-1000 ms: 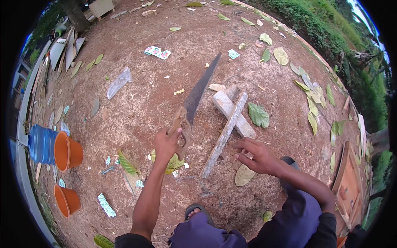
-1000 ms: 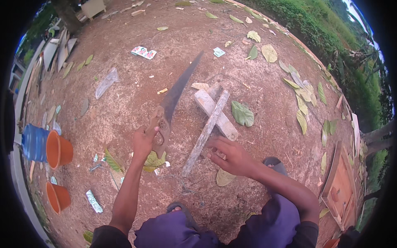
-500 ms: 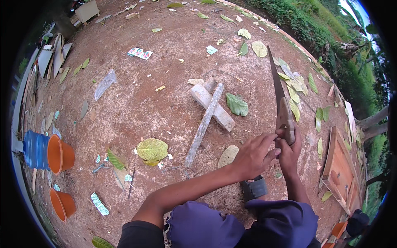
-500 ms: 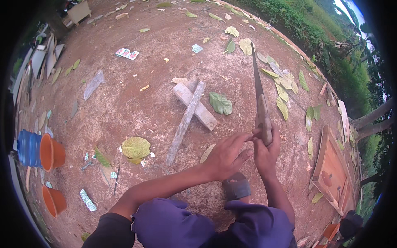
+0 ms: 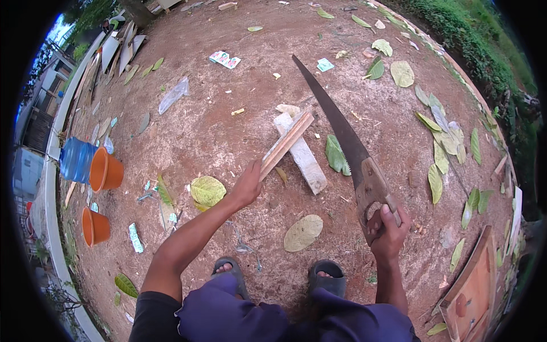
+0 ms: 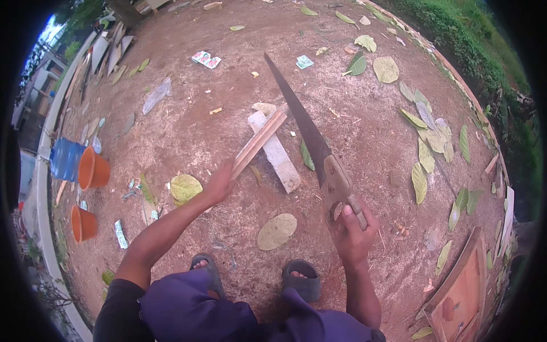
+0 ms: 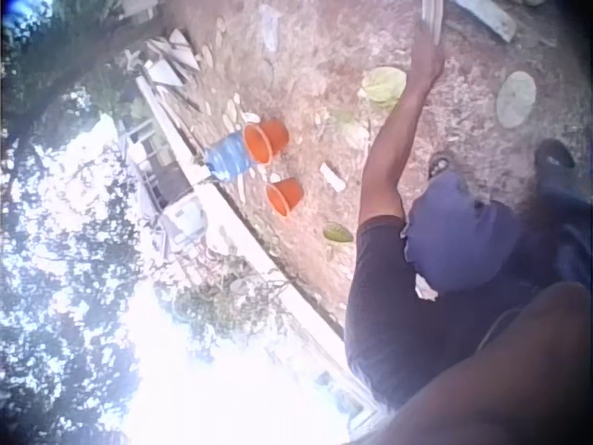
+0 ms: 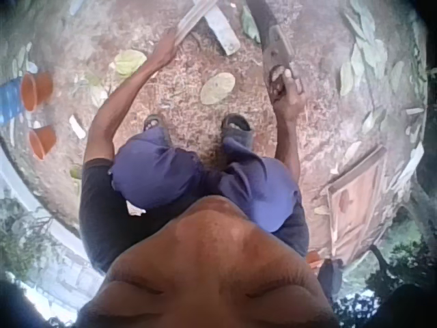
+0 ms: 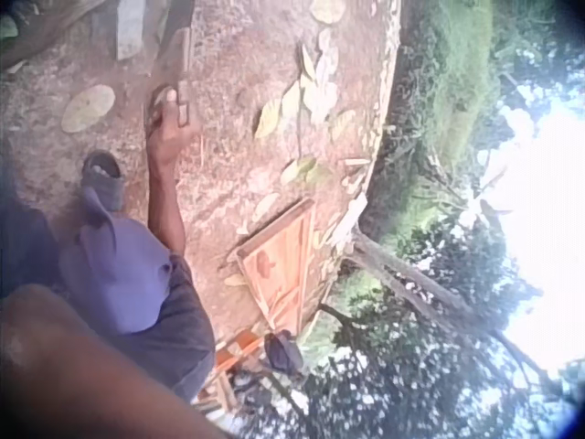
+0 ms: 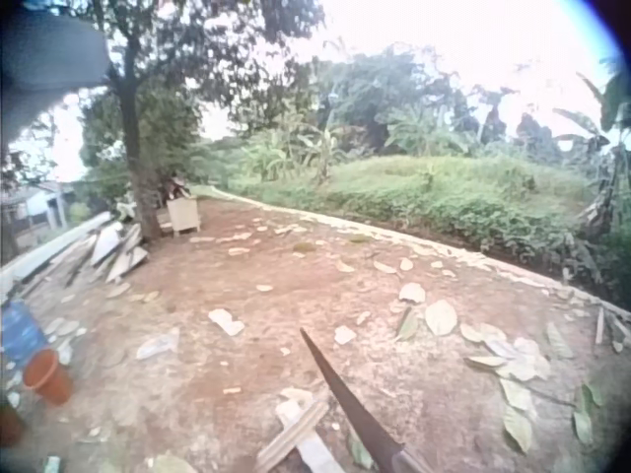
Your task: The person gathers nails from a bucket, then uses a hammer to drive nails into a wooden frame on the ground. They later use a hand saw to cut a small wooden plank. The work is performed outdoors on a dirt surface with scattered leaves.
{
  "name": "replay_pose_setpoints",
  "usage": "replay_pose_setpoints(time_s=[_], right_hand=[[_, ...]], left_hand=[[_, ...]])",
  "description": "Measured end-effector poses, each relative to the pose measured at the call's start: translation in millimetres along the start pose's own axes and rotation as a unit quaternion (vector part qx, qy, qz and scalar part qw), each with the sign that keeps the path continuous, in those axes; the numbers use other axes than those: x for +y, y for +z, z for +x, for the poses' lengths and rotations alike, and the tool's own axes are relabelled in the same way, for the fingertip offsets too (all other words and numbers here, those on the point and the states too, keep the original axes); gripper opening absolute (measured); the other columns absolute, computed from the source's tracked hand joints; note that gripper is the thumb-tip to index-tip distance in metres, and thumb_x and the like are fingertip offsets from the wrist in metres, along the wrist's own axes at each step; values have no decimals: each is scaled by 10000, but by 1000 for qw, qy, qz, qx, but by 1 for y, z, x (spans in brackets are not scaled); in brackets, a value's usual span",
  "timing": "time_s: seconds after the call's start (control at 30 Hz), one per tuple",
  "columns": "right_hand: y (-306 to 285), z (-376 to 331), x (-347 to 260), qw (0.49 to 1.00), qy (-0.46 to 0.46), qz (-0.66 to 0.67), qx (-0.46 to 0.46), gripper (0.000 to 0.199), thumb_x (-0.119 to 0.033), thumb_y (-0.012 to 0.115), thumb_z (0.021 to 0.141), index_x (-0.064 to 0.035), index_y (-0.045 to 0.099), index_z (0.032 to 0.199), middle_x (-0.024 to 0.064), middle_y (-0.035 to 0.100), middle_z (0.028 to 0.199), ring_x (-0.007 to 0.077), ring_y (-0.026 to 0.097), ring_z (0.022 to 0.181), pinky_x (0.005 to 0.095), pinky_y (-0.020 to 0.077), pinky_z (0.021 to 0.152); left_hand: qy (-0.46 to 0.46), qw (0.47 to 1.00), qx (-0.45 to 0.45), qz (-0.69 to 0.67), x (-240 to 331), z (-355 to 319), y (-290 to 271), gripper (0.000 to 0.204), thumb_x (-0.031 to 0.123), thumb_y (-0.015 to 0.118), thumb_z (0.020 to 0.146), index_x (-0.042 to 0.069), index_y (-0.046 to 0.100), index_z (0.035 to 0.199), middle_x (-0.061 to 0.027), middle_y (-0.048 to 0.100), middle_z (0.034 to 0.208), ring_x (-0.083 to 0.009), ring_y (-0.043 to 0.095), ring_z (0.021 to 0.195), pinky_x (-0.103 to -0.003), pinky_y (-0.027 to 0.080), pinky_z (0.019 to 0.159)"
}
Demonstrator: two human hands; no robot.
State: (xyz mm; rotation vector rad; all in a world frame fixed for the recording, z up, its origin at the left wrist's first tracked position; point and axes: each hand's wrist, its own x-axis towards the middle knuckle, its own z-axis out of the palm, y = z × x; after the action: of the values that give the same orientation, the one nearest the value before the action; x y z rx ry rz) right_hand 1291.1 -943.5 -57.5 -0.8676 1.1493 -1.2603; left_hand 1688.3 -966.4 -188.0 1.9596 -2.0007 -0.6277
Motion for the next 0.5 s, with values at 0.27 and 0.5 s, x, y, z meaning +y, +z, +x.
replay_pose_setpoints(time_s=[0.27, 0.5], right_hand=[[-12, -1, 46, 998, -8, 4, -58, 471, -220, 640, 943, 104, 577, 1280, 40, 500, 639, 119, 460, 537, 273, 390, 512], [4, -15, 64, 992, 72, -78, -72, 467, -154, 675, 906, 113, 600, 1282, 129, 668, 1086, 184, 629, 981, 328, 509, 852]], left_hand=[[-144, 921, -319, -169, 11, 54, -107, 659, 89, 647, 735, -40, 541, 1372, -176, 640, 1251, -284, 600, 1176, -394, 426, 1070], [-137, 943, -136, -270, -12, 62, -70, 562, 247, 651, 897, -12, 561, 1388, -181, 642, 1295, -280, 598, 1217, -393, 430, 1078]])
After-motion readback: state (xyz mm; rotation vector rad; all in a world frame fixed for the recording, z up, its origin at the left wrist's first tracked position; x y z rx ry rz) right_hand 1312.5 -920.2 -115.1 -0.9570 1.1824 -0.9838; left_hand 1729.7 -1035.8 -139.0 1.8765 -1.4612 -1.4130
